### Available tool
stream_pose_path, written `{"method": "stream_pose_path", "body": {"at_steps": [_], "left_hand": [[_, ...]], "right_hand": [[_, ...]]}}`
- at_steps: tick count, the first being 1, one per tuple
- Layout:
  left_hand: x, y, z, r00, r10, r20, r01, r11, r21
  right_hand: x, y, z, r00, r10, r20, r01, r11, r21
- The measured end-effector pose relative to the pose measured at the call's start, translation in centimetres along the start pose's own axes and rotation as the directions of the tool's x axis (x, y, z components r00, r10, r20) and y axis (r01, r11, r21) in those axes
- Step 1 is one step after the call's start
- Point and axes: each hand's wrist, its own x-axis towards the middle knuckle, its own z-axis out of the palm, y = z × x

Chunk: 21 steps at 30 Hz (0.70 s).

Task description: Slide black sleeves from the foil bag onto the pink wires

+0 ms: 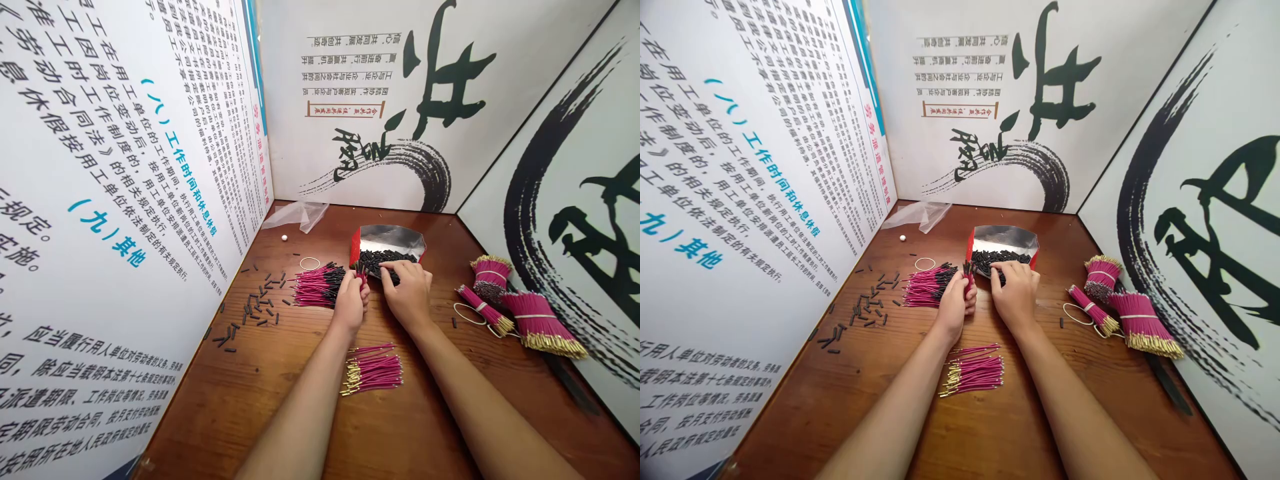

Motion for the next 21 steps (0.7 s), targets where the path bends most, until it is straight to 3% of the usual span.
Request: {"method": "stream_pose_path", "body": {"at_steps": [7,12,21], "left_hand": [[0.0,0.0,0.2,0.998,0.0,-0.059,0.003,0.999,0.049],[0.2,-0.3,0.2,0.996,0.04,-0.074,-0.033,0.996,0.085],[-0.1,-0.2,0.1,0.997,0.044,-0.063,-0.037,0.995,0.095]], "right_hand": [[-0.2,-1.1,-0.4,0.996,-0.054,-0.073,0.075,0.941,0.331],[-0.3,-1.9,-0.9,0.992,-0.073,-0.104,0.107,0.921,0.376],[-0.8,-1.5,-0.3,0.99,0.134,-0.033,-0.098,0.851,0.516]]}}
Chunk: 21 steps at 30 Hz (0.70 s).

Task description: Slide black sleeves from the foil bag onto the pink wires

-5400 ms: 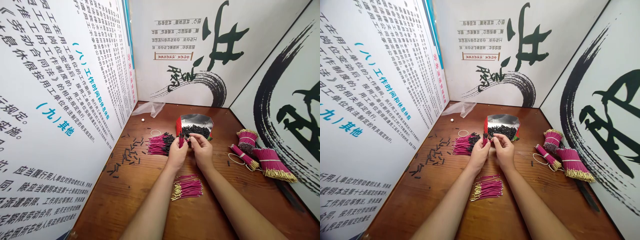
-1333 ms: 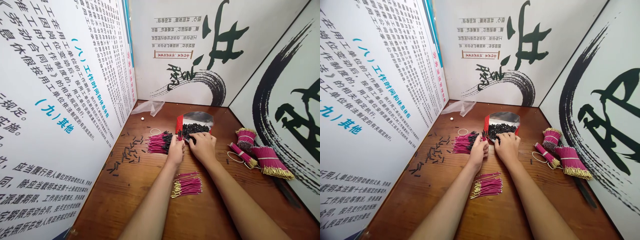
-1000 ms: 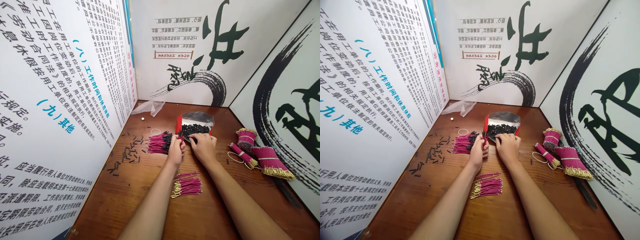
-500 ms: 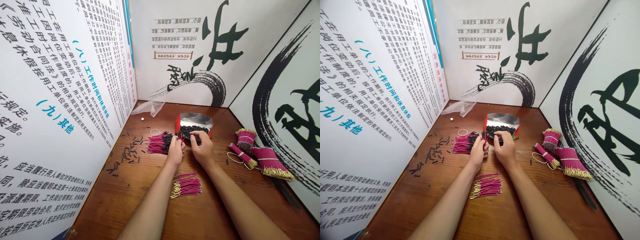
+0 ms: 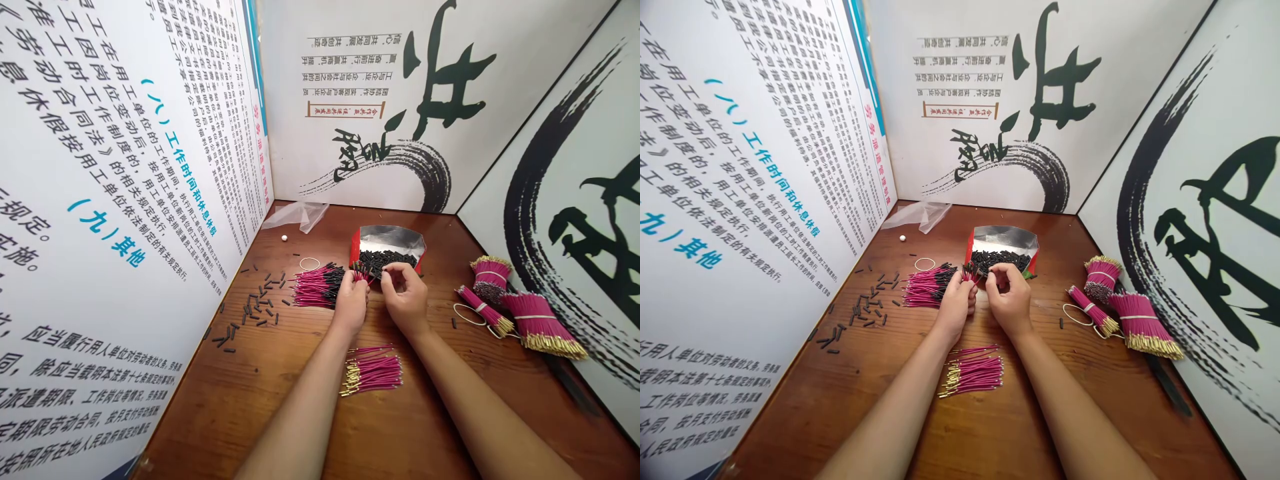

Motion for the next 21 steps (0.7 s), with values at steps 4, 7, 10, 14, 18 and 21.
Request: {"method": "stream_pose_path", "body": {"at_steps": [4,7,10,14,18,21], "left_hand": [[-0.28,0.33,-0.08,0.999,-0.014,0.049,0.017,0.998,-0.057],[-0.43,0.31,-0.24,0.997,0.022,0.08,-0.016,0.997,-0.074],[-0.51,0.18,-0.35,0.995,0.042,0.093,-0.036,0.997,-0.075],[-0.49,0.19,-0.28,0.997,0.023,0.076,-0.018,0.997,-0.073],[-0.34,0.36,0.0,0.999,0.002,0.042,-0.001,0.999,-0.033],[-0.14,0.31,0.17,1.0,-0.004,0.013,0.004,1.0,-0.015]], "right_hand": [[-0.04,0.21,0.1,0.999,0.025,0.023,-0.026,0.999,0.022],[0.04,0.22,0.11,0.999,0.03,0.03,-0.03,0.999,0.012],[0.12,0.21,0.11,0.999,0.03,0.029,-0.03,1.0,0.0],[0.18,0.21,0.09,0.999,0.03,0.034,-0.03,1.0,-0.005],[0.12,0.04,0.02,1.0,0.008,0.015,-0.008,1.0,-0.001],[-0.02,-0.23,-0.02,1.0,-0.022,-0.003,0.022,1.0,0.023]]}}
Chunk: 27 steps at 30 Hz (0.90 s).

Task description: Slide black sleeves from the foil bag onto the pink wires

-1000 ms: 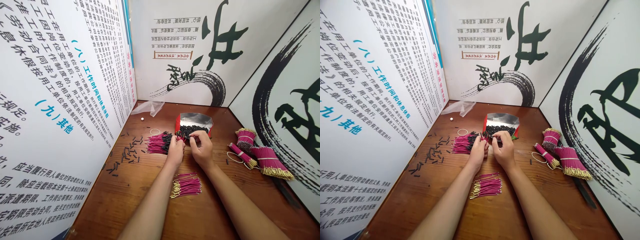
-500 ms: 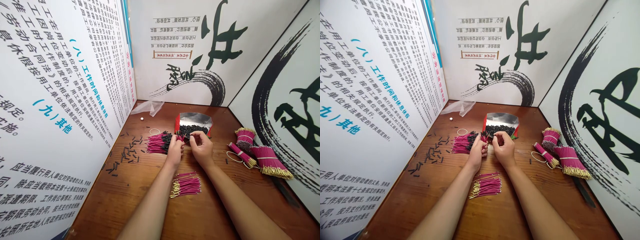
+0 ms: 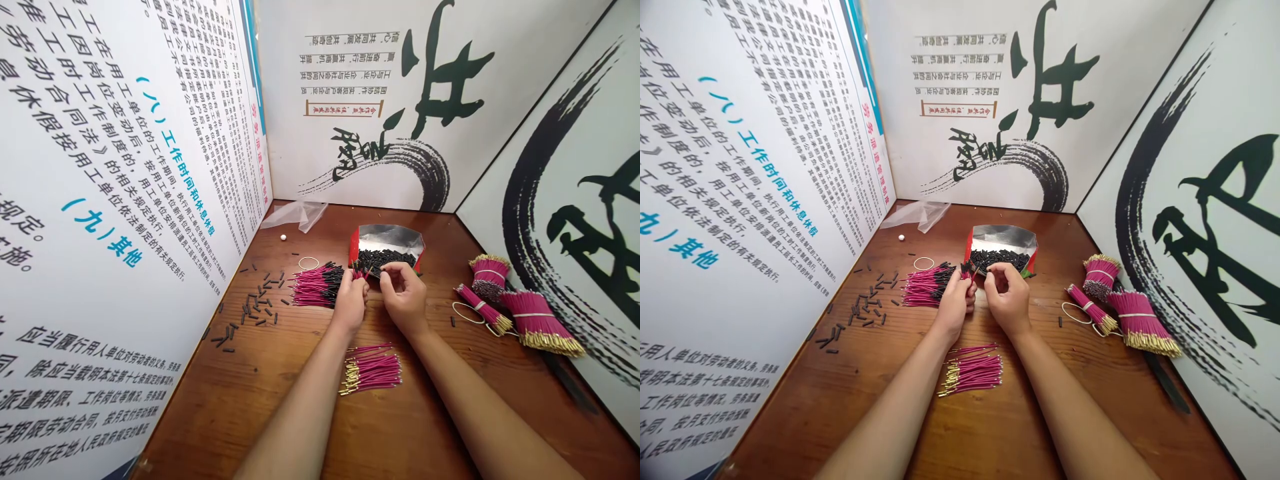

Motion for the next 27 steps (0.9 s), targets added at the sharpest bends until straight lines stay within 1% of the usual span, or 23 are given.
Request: {"method": "stream_pose_path", "body": {"at_steps": [3,6,9,12,16,22,27], "left_hand": [[0.2,-0.3,0.0,1.0,0.005,-0.017,-0.005,1.0,0.008],[0.4,-0.6,-0.1,1.0,0.018,-0.011,-0.018,1.0,0.021],[0.5,-0.9,-0.3,0.999,0.04,0.0,-0.04,0.999,0.027],[0.6,-1.1,-0.4,0.997,0.075,-0.003,-0.075,0.997,0.033],[0.6,-1.2,-0.5,0.994,0.107,-0.012,-0.106,0.993,0.053],[0.5,-1.0,-0.4,0.993,0.119,-0.004,-0.119,0.991,0.059],[0.4,-0.9,-0.3,0.993,0.118,-0.018,-0.117,0.992,0.058]], "right_hand": [[-0.1,-0.3,0.0,1.0,-0.025,0.002,0.025,0.999,0.032],[-0.2,-0.6,0.0,0.998,-0.051,0.029,0.049,0.997,0.057],[-0.2,-1.0,0.1,0.996,-0.079,0.051,0.076,0.995,0.059],[-0.2,-1.4,0.1,0.994,-0.097,0.046,0.095,0.994,0.049],[-0.2,-1.7,0.0,0.996,-0.085,0.039,0.082,0.995,0.063],[-0.2,-1.3,0.2,0.999,-0.03,0.014,0.028,0.995,0.097],[-0.2,-1.0,0.3,0.999,-0.049,-0.012,0.05,0.992,0.119]]}}
